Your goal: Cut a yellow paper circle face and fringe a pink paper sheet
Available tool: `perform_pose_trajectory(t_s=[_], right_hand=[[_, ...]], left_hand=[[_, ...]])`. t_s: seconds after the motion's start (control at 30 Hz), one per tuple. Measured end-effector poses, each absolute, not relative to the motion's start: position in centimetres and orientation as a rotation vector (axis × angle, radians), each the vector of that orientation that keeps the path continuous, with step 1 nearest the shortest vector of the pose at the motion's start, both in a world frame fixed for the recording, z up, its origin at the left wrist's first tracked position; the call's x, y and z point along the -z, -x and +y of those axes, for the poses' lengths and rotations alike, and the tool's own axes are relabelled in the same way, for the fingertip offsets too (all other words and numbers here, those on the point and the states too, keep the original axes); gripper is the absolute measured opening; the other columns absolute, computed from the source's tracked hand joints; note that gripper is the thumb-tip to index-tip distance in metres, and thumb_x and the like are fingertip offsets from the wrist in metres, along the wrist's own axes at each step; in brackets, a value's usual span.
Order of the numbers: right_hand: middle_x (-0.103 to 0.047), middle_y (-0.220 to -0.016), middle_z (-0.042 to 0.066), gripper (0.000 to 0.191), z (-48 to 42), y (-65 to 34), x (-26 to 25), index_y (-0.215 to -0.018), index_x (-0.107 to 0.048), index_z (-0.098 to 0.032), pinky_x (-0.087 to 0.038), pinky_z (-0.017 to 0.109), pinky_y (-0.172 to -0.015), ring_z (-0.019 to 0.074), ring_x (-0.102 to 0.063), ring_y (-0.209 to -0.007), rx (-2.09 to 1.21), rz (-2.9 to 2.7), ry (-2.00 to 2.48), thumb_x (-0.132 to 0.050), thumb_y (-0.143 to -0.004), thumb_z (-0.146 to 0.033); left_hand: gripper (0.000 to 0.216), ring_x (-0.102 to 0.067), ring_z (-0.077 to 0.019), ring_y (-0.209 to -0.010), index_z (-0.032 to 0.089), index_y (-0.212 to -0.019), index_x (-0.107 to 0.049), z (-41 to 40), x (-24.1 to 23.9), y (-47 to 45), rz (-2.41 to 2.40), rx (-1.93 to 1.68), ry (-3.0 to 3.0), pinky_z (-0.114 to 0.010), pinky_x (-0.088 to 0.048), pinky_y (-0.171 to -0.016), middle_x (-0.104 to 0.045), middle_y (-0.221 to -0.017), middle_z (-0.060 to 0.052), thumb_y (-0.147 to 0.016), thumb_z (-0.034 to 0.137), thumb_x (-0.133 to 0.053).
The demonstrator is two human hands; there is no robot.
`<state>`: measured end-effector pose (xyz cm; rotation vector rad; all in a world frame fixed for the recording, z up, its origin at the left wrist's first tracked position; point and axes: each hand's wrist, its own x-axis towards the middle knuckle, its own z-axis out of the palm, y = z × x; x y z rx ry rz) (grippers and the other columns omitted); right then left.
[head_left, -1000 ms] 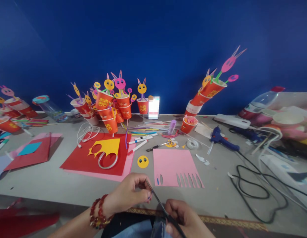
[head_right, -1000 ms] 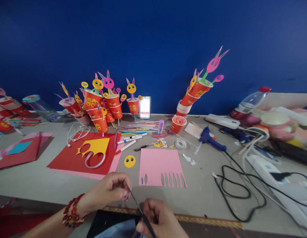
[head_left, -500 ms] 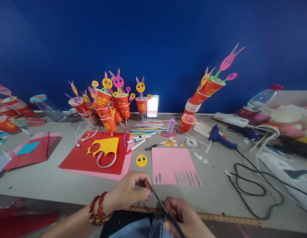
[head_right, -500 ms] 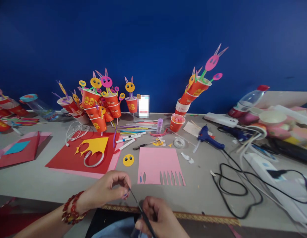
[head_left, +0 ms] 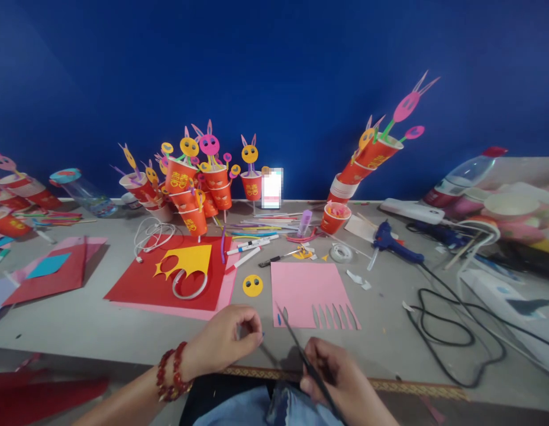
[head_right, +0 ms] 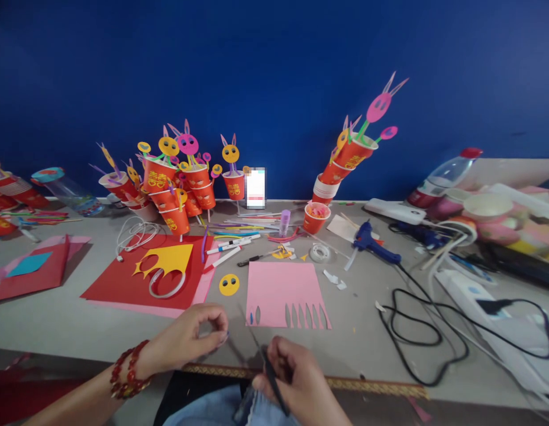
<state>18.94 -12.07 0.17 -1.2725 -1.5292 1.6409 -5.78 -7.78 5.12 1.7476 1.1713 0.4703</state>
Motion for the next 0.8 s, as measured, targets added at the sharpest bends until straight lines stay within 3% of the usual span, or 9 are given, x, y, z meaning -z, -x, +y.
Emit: perform_pose_trajectory(t_s=[0.1, 0.27, 0.43, 0.57, 0.7, 0.8], right_hand=[[-0.045, -0.061, -0.006, 0.033, -10.9, -20.2, -0.8, -0.071, -0.046, -0.022, -0.032, 0.021, -0.050, 0.0113, -0.040, -0.053, -1.204, -1.711, 1.491, -0.069, -0.079, -0.045], [-0.055, -0.058, -0.004, 0.022, -9.2, -20.8, -1.0, -0.087, -0.058, -0.023, -0.038, 0.025, -0.051, 0.0168, -0.051, -0.052, -0.699, -1.902, 1.630, -0.066, -0.080, -0.043], [-0.063, -0.065, -0.001, 0.026, -8.6, -19.3, -0.5, -0.104, -0.060, -0.020, -0.042, 0.027, -0.055, 0.0198, -0.059, -0.057, -0.691, -2.024, 1.584, -0.061, -0.081, -0.031], [-0.063, -0.066, 0.000, 0.038, -8.5, -18.5, 0.0, -0.116, -0.058, -0.017, -0.042, 0.028, -0.057, 0.0213, -0.061, -0.060, -0.735, -2.055, 1.608, -0.056, -0.078, -0.023], [-0.065, -0.069, 0.001, 0.038, -8.7, -18.5, 0.0, -0.114, -0.058, -0.016, -0.042, 0.028, -0.058, 0.0213, -0.061, -0.061, -0.780, -2.040, 1.635, -0.054, -0.077, -0.021], [-0.069, -0.078, 0.004, 0.035, -9.0, -19.2, -0.2, -0.111, -0.058, -0.018, -0.044, 0.029, -0.060, 0.0212, -0.063, -0.064, -0.831, -1.988, 1.644, -0.054, -0.077, -0.022]], left_hand=[[0.008, -0.056, -0.0202, -0.082, 0.020, -0.076, -0.056, -7.7, -3.5, 6.6, 1.342, -0.386, -2.112, -0.032, -0.041, -0.077, -0.061, -0.082, -0.001, -0.084, 0.016, -0.054], [0.008, -0.056, -0.0219, -0.086, 0.020, -0.086, -0.054, -7.5, -1.7, 7.4, 1.425, -0.339, -2.275, -0.035, -0.042, -0.077, -0.058, -0.091, -0.002, -0.087, 0.013, -0.052], [0.005, -0.056, -0.0209, -0.086, 0.020, -0.094, -0.054, -8.1, -1.6, 7.2, 1.462, -0.519, -2.211, -0.034, -0.044, -0.076, -0.058, -0.095, -0.004, -0.093, 0.016, -0.051], [0.015, -0.055, -0.0237, -0.095, 0.020, -0.098, -0.061, -9.2, -1.7, 5.6, 1.443, -0.648, -2.320, -0.040, -0.042, -0.085, -0.061, -0.100, -0.006, -0.097, 0.016, -0.046], [0.018, -0.056, -0.0271, -0.100, 0.021, -0.107, -0.062, -10.7, -1.6, 3.6, 1.419, -0.673, -2.303, -0.044, -0.041, -0.088, -0.063, -0.107, -0.008, -0.095, 0.016, -0.049], [0.019, -0.060, -0.0242, -0.096, 0.021, -0.109, -0.060, -12.3, -1.5, 2.9, 1.355, -0.713, -2.024, -0.039, -0.045, -0.085, -0.063, -0.104, -0.009, -0.098, 0.020, -0.044]])
